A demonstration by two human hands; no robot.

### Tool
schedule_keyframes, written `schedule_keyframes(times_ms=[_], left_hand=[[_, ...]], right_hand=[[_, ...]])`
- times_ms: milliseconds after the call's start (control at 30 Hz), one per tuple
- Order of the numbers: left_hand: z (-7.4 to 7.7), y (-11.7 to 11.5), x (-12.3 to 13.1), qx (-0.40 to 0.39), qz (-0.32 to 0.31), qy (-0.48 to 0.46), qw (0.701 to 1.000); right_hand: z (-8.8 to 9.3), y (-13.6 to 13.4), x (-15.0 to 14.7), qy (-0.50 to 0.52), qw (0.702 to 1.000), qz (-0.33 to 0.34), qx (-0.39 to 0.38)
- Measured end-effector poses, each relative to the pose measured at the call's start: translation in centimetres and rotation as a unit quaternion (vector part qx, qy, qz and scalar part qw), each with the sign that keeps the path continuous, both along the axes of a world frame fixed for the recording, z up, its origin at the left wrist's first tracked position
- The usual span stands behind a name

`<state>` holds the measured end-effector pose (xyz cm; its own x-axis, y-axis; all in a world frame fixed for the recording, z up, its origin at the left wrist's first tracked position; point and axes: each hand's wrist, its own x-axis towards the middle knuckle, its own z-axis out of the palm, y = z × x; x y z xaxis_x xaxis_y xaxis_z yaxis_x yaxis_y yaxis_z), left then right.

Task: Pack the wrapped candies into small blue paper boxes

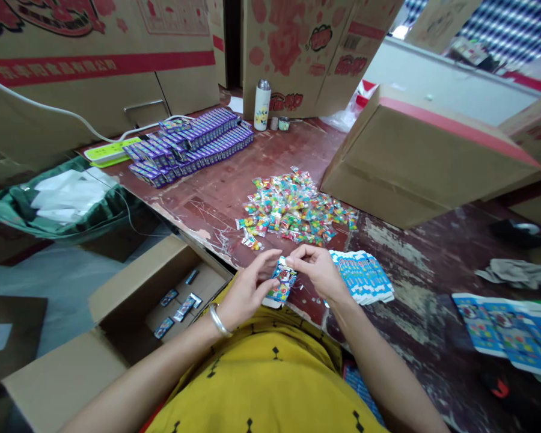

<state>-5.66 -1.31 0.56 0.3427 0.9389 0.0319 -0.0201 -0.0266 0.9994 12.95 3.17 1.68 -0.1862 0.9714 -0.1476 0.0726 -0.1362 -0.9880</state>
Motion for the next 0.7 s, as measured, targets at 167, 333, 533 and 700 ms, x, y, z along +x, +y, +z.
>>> schedule_keyframes(times_ms=[167,333,533,700], left_hand=[[-0.2,0.1,-0.6,-0.033,0.01,-0.013,0.999],[-1.2,-0.2,-1.6,-0.132,0.032,-0.065,0.989],[-1.7,-0.1,-4.5,-0.182,0.061,-0.023,0.981],[-1.0,0.1,-7.8,-0.218,0.063,0.004,0.974]], right_hand=[[0.2,-1.1,-1.1,-0.064,0.993,-0.01,0.098],[0.0,-2.6,-1.3,-0.13,0.97,0.054,0.199],[-2.5,1.7,-3.4,-0.288,0.93,0.064,0.218],[-4.6,4.6,-7.3,-0.43,0.859,0.078,0.268]])
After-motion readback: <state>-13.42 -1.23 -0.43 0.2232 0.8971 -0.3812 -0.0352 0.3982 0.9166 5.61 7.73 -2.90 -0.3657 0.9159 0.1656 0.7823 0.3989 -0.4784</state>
